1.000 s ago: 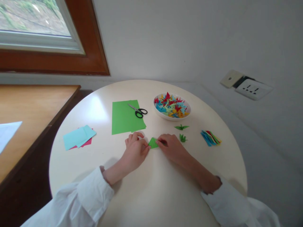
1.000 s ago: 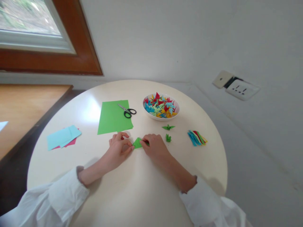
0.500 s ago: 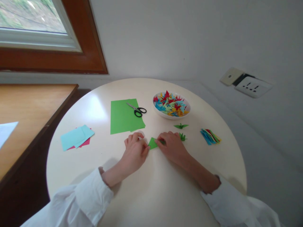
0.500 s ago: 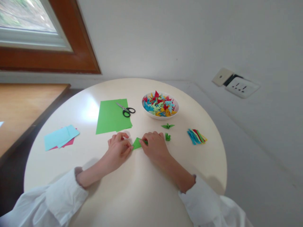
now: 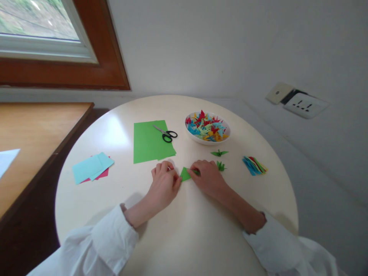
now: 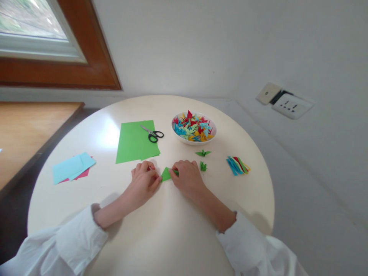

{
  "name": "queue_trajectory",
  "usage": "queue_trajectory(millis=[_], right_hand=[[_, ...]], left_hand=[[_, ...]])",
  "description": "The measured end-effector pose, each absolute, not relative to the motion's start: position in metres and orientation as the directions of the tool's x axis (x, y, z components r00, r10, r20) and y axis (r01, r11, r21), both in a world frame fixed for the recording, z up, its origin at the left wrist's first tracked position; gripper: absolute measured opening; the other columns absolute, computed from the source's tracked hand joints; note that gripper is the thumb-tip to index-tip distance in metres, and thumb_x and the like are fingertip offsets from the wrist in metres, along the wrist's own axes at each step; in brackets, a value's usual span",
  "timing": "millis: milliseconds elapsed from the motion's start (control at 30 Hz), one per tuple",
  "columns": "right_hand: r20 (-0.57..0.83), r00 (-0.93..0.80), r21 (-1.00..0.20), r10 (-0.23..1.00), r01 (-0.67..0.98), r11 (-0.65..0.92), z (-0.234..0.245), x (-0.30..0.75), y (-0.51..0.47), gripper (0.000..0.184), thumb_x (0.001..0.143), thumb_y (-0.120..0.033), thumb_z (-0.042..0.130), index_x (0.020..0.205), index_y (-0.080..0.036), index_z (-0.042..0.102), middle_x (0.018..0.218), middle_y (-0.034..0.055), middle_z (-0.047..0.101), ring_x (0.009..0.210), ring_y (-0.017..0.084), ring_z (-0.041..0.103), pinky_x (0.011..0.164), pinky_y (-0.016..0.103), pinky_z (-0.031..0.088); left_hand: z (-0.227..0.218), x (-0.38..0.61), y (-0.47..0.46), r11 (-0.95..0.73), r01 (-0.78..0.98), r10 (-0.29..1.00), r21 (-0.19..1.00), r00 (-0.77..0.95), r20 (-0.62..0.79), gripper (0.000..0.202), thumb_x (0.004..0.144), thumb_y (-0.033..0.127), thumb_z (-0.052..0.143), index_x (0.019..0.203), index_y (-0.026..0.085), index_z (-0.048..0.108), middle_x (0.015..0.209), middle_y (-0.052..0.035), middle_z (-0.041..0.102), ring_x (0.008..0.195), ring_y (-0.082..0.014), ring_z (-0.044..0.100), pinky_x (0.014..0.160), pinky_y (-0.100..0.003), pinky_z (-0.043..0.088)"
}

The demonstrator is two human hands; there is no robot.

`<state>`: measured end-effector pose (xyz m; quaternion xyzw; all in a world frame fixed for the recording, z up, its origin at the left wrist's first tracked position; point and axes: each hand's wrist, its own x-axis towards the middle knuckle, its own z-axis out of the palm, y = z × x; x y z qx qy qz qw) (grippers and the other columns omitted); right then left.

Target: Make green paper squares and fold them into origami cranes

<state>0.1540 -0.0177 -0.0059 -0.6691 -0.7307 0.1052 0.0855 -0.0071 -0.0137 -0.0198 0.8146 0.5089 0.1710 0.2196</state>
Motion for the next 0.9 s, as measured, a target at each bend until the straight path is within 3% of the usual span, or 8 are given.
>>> queue_trajectory(millis=[900], right_hand=[[-0.014,-0.093,-0.267,0.996,0.96,0.086,-0.0086,0.1542,-0.0153,0.018,0.085,-0.027,0.052,0.073,-0.018,0.062,0.08,0.0043,0.069,0.081,0.02,0.06,0.07,0.031,0.029]], left_hand=[[-0.0221,-0.0052,-0.0116,-0.407,0.753,0.9,0.518,0.426,0.088,0.021,0.081,0.02,0.052,0.061,0.016,0.056,0.088,-0.0081,0.053,0.09,-0.0249,0.043,0.077,-0.042,0.035]])
